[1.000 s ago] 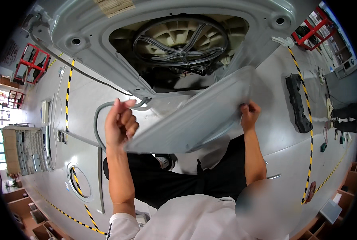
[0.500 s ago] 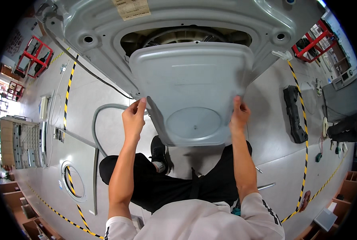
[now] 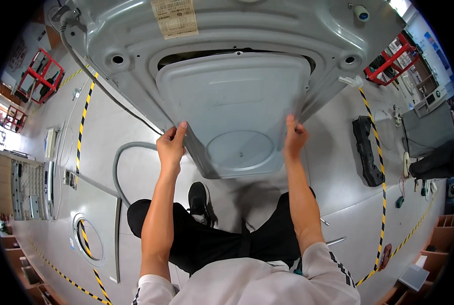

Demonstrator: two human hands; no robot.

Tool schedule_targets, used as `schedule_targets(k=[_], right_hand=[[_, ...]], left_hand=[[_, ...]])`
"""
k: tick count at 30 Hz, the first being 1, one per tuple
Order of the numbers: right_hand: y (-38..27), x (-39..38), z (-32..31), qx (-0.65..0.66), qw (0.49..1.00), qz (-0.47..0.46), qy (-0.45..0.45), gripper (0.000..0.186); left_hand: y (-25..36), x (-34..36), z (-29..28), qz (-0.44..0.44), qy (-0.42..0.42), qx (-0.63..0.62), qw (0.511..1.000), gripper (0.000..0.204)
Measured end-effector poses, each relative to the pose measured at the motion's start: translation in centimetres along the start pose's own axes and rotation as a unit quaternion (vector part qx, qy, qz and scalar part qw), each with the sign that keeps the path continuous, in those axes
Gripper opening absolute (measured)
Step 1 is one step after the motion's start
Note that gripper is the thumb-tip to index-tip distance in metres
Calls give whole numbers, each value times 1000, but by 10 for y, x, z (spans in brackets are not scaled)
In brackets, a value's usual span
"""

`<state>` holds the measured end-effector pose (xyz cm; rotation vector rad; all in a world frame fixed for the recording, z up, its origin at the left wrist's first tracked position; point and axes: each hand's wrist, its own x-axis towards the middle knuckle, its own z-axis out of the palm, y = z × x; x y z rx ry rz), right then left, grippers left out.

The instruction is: The person aligns and fits a circular access cover onto the rear panel of a washing machine by hand.

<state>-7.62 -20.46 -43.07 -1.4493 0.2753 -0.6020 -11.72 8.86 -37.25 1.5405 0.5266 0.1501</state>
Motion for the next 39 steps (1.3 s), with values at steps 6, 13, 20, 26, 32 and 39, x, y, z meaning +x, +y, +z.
schedule_targets(k=[6,13,20,26,32,39], right_hand=[[4,5,8,14,1000,-12,21,42],[-2,2,20,20,999,-31,3,41],[3,10,20,48,997,-58,14,50],[7,4,18,-2,998,-61,19,50],[10,6,18,-5,996,-74,51,50],[18,15,18,-15,999,-31,25,49]], left_hand=[[5,4,4,20,7,-23,1000,33],[7,10,-1,0,12,-93,996,37],[8,14,4,8,12,-107,994,38],[8,16,10,5,5,-99,995,37],[6,22,13,14,14,-124,992,34],[10,21,13,-3,16,-109,994,32]])
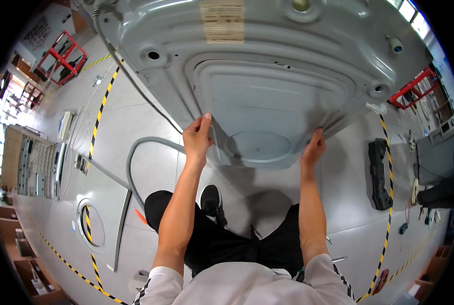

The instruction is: The person aligns and fits a circular access cover onto the rear panel of a washing machine by hand.

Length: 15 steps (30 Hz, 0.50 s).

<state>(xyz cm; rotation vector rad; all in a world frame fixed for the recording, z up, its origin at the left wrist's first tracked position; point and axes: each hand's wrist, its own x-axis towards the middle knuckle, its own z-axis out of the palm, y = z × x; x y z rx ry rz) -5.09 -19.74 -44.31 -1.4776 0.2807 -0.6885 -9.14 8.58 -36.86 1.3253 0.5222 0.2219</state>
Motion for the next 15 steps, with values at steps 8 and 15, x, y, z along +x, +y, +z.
schedule_targets(k=[8,15], right_hand=[[-17,3,17,20,999,-24,16,47],[-5,-4,9,-19,999,-27,32,47]], left_hand=[[-1,2,-9,-8,-5,20,1000,40],[-2,3,-10,-8,3,29,1000,37]])
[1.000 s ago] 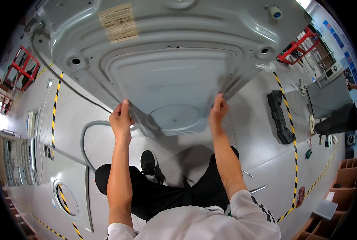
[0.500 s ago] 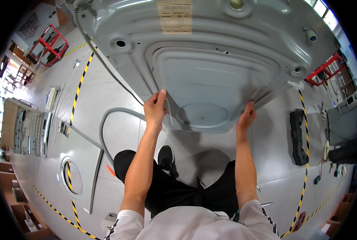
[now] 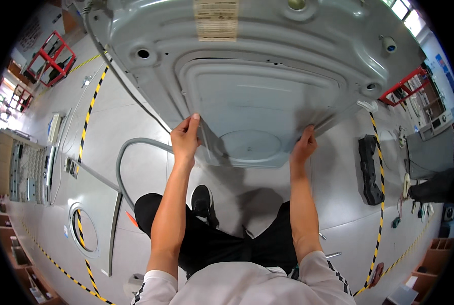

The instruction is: The person aligns and fits a circular access cover onto the rear panel of a washing machine by hand.

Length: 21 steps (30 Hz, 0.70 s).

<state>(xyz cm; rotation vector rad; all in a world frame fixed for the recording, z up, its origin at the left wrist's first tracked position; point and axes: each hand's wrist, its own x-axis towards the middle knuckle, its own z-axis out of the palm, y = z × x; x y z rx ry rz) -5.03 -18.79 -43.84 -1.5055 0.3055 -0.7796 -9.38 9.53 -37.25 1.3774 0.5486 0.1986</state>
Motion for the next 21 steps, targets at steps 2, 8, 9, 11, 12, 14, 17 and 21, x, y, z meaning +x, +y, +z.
schedule_targets(k=[2,8,9,11,12,14,17,21], right_hand=[[-1,0,-2,16,1000,4,-9,47],[-7,-2,-8,47,999,-20,0,48],[-7,-1,-10,43,999,-30,0,47],[-5,-2,-14,36,998,-51,-2,46],[-4,-5,-16,24,998,-59,-3,46],[-2,-9,-18,0,997,-76,-7,45],[-1,-10,-12,45,999,-30,-2,45],[-8,-4,-1,63,998,-6,-19,44]], left_hand=[[0,-1,5,-1,-8,-19,1000,35],[0,-3,8,-4,-26,-45,999,33],[1,-5,8,-10,-23,-48,999,32],[-1,-8,9,-17,-21,-60,998,31],[-2,-11,6,-18,-20,-68,997,31],[-1,-12,7,-20,-11,-78,997,29],[-1,-9,3,-11,-9,-80,997,29],[7,-5,11,3,-6,-97,995,24]])
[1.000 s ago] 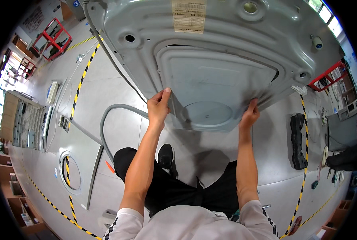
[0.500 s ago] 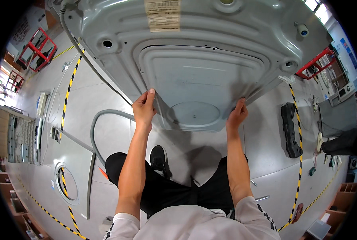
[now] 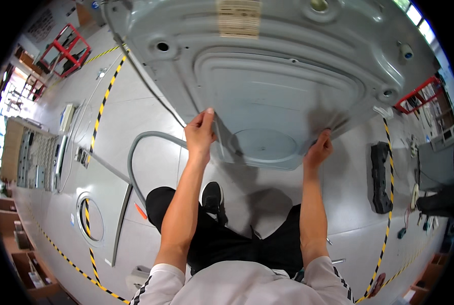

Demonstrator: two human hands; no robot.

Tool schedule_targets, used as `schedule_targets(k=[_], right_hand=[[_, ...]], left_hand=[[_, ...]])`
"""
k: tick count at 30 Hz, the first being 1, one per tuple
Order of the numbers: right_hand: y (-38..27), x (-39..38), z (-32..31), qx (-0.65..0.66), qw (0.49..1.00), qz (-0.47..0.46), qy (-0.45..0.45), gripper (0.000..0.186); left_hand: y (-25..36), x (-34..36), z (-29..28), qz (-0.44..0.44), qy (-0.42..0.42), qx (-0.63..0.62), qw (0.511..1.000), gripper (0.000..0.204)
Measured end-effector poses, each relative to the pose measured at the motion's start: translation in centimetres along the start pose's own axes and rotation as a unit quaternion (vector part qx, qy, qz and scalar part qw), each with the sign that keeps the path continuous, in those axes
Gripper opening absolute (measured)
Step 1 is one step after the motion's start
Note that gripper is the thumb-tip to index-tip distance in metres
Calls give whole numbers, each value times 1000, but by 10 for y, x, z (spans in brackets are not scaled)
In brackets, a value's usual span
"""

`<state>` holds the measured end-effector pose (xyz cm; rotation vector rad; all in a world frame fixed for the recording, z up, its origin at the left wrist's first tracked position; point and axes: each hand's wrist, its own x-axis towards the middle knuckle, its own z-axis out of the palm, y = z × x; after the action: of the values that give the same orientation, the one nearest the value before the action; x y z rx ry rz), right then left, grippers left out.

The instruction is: The person aligns and fits a circular access cover onto the rear panel of a washing machine by hand.

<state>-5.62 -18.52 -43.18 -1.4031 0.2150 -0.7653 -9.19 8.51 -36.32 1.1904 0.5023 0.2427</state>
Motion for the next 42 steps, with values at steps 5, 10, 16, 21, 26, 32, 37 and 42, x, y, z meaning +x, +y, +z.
schedule_targets(k=[5,10,16,21,26,32,37,42], right_hand=[[4,5,1,-18,1000,-7,-16,47],[-3,11,-1,-37,998,9,-46,47],[-5,18,-4,-21,1000,23,-1,45],[-10,21,-5,-37,998,54,-21,42],[-22,21,-3,-63,995,71,-36,44],[-43,26,-1,-88,986,133,-40,47],[-39,27,-3,-121,983,134,-22,47],[-33,28,-8,-134,978,159,-16,47]], left_hand=[[1,5,-2,0,7,-6,1000,23],[3,9,0,-8,-1,7,1000,25],[-3,12,2,17,-10,15,1000,27],[-1,17,3,38,-3,16,999,24],[-2,19,3,52,2,22,998,30],[-4,23,3,50,15,36,998,33],[-7,24,2,63,3,25,998,33],[-5,24,4,73,13,39,996,32]])
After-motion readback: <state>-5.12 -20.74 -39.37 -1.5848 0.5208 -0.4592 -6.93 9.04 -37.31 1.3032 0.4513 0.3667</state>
